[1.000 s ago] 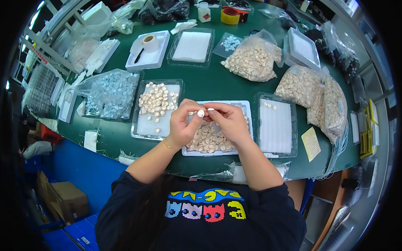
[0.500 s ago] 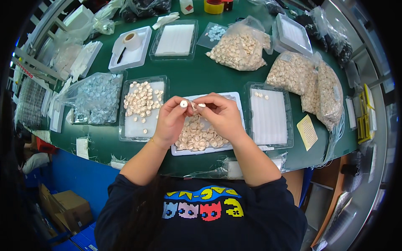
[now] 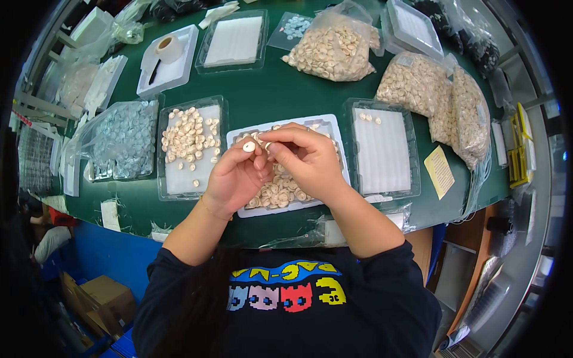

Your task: The person picks earbud shell pieces from a tray, fits the pairs together by hand, and holds the paired components up toward the camera.

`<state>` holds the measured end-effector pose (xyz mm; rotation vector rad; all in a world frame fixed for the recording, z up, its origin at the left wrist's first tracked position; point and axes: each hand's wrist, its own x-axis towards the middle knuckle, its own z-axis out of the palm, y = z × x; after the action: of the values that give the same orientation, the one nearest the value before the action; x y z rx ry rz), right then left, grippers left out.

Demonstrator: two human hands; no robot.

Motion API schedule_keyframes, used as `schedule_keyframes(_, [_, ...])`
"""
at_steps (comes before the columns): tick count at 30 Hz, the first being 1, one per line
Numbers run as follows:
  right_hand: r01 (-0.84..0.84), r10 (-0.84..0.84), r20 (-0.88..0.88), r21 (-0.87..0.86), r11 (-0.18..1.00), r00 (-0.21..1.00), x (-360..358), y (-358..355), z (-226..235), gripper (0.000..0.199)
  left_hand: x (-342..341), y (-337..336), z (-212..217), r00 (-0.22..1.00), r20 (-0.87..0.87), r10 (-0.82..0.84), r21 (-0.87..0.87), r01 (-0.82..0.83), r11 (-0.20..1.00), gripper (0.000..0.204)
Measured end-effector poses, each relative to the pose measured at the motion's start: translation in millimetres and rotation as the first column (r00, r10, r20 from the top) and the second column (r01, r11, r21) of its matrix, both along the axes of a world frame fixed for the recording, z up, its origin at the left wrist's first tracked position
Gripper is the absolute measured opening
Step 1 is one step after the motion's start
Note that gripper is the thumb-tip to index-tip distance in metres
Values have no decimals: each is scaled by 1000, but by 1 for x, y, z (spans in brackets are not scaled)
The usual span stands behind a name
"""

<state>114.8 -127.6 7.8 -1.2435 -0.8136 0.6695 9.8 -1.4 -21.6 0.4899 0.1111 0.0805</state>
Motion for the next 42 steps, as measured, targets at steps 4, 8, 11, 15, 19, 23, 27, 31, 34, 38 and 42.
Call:
schedule_keyframes(4, [75,-79,84,52,996,993,-1,1,-6,16,0,-2,-2,998,-34,58,135,-53,989,11])
schedule_keyframes(8, [87,-121,229,152,985,966,-2,1,-7,17,-3,-6,8,987,-52,150,336,-124,934,9])
schedule_keyframes(11, [26,-69,453,100,995,889,2,0,-1,18,-5,-3,6,986,-47,160,337,-135,932,10])
schedule_keyframes(15, [77,-117,522,96,992,845,2,5,-8,18,-3,0,-1,983,-90,159,340,-120,933,13])
schedule_keyframes(19, [136,-170,662,103,985,730,5,7,-8,19,2,0,0,984,-69,163,305,-135,943,17])
schedule_keyframes(23, [135,-171,706,107,985,687,4,11,-7,19,3,4,-5,969,-121,217,303,-172,937,19])
schedule_keyframes(27, [182,-168,716,57,982,678,1,8,-5,18,5,8,-7,977,-126,174,259,-137,956,22])
schedule_keyframes(31, [167,-151,659,38,985,737,-3,9,-2,17,5,7,-7,979,-143,145,263,-103,959,19])
schedule_keyframes(34, [162,-149,660,42,986,737,-2,7,-3,17,5,7,-10,986,-105,126,250,-96,963,15])
schedule_keyframes(38, [160,-165,654,68,985,738,3,6,-4,19,4,6,-8,990,-93,105,260,-78,962,12])
schedule_keyframes(42, [162,-169,609,67,984,775,3,4,0,19,4,7,-9,990,-96,99,229,-75,971,12])
